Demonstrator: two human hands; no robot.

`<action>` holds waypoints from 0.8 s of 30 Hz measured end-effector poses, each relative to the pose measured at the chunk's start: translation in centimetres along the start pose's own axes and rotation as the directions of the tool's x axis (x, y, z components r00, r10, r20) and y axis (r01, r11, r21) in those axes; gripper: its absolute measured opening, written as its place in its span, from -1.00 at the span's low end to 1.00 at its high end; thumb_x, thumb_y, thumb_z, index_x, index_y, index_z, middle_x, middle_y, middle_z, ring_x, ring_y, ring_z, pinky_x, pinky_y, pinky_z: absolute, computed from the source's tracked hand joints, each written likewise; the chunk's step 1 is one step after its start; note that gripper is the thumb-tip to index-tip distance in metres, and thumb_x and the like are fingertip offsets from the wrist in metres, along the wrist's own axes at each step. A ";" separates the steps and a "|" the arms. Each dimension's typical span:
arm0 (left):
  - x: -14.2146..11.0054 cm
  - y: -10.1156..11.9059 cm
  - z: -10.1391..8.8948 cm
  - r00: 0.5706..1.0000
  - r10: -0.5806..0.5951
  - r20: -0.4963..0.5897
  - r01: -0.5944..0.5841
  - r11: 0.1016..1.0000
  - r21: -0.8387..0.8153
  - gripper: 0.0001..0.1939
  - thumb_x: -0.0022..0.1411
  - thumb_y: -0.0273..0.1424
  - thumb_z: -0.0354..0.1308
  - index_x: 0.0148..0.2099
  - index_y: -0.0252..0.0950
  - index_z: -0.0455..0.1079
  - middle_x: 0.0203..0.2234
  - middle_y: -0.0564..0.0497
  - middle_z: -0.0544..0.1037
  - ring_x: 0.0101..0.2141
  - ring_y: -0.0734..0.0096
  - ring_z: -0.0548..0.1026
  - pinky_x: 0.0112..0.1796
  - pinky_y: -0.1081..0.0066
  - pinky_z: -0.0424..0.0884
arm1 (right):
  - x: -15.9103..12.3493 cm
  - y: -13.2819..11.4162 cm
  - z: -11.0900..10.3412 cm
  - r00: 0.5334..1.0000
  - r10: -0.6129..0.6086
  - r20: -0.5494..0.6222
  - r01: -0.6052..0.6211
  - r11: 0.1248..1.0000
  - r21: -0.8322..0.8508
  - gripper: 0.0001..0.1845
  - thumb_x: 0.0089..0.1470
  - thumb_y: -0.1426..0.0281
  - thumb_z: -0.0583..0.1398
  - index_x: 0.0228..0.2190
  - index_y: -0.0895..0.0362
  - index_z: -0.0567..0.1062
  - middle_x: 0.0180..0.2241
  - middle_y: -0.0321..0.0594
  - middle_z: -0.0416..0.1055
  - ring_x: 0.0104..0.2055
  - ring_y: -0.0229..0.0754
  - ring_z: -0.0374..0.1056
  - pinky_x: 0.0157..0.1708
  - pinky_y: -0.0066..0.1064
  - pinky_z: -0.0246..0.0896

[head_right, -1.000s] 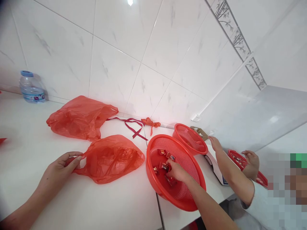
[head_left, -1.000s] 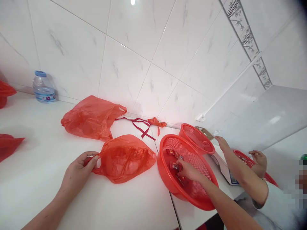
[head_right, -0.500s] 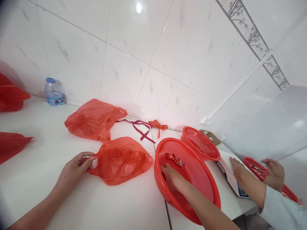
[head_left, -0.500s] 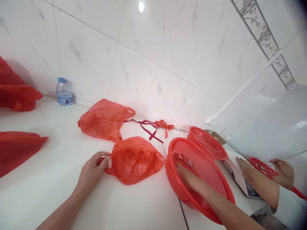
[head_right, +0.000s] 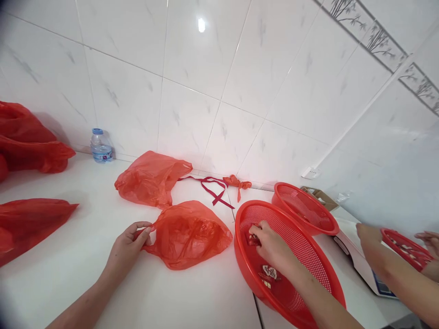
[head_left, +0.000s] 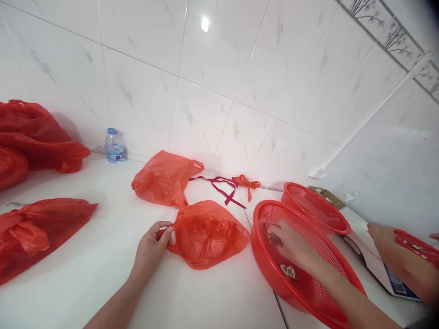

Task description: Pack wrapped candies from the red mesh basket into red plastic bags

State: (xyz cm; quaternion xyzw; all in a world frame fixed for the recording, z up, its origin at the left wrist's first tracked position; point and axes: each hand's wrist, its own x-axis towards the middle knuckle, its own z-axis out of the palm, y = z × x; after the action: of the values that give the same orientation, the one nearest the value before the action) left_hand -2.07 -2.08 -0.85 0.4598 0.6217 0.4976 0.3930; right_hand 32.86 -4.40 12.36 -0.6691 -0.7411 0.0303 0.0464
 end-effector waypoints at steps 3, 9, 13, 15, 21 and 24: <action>0.1 -0.1 0.2 1.000 0.011 -0.007 -0.011 1.000 -0.013 -0.67 0.17 -0.08 0.02 -0.18 -0.21 0.35 -0.63 0.14 0.42 -0.52 0.38 0.39 -0.41 0.43 0.30 | -1.8 -2.6 -0.4 0.991 -0.095 -0.094 0.100 0.993 0.057 -0.58 -0.07 0.61 0.02 -0.21 -0.02 0.42 -0.13 -0.21 0.26 -0.24 -0.23 0.33 -0.31 -0.46 0.24; -0.3 0.1 0.2 1.000 0.021 -0.013 -0.021 0.997 -0.070 -0.63 0.15 -0.03 0.04 -0.22 -0.21 0.37 -0.66 0.16 0.36 -0.57 0.41 0.33 -0.46 0.45 0.29 | -2.9 -10.0 5.7 0.955 -0.296 -0.013 0.290 0.923 0.254 -0.50 -0.18 0.69 0.04 -0.24 -0.04 0.42 -0.18 -0.26 0.24 -0.28 -0.26 0.32 -0.29 -0.45 0.24; -0.4 0.3 0.0 0.999 0.033 -0.030 -0.035 0.996 -0.076 -0.62 0.13 -0.02 0.05 -0.25 -0.23 0.38 -0.68 0.14 0.34 -0.58 0.40 0.32 -0.48 0.44 0.28 | 1.5 -11.6 9.1 0.965 -0.252 -0.071 0.261 0.910 0.322 -0.57 -0.11 0.68 0.07 -0.23 0.02 0.43 -0.13 -0.21 0.25 -0.25 -0.24 0.35 -0.27 -0.43 0.29; -0.3 0.2 -0.1 0.999 0.038 -0.034 -0.041 0.996 -0.080 -0.62 0.12 -0.03 0.05 -0.25 -0.23 0.38 -0.68 0.14 0.35 -0.58 0.40 0.32 -0.47 0.44 0.28 | 2.6 -11.8 9.1 0.968 -0.219 -0.123 0.247 0.919 0.306 -0.44 -0.08 0.63 0.11 -0.04 -0.03 0.37 0.05 -0.15 0.18 -0.04 -0.12 0.31 -0.10 -0.33 0.28; 0.0 -0.3 0.1 0.999 0.040 -0.005 -0.041 0.997 -0.064 -0.64 0.15 -0.04 0.05 -0.18 -0.21 0.34 -0.67 0.17 0.33 -0.58 0.41 0.30 -0.47 0.45 0.26 | -1.5 -8.6 3.9 0.964 -0.133 -0.232 0.167 0.977 0.133 -0.46 0.06 0.28 0.11 0.10 -0.16 0.27 0.23 -0.28 0.06 0.21 0.04 0.10 0.11 -0.13 0.15; -0.3 -0.1 0.3 0.998 0.053 0.038 -0.049 0.996 -0.077 -0.60 0.13 -0.05 0.08 -0.10 -0.19 0.31 -0.62 0.16 0.38 -0.53 0.39 0.35 -0.42 0.43 0.30 | -3.7 -2.4 1.9 0.950 0.005 -0.311 0.013 0.998 0.057 -0.47 0.04 0.19 0.11 0.09 -0.18 0.30 0.17 -0.28 0.19 0.16 0.04 0.19 0.05 -0.16 0.22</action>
State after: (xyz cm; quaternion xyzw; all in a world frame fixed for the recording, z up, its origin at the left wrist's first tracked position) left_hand -1.72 -2.31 -0.97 0.4701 0.5823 0.5214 0.4098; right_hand 30.65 -8.29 10.65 -0.6624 -0.7247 -0.0540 0.1821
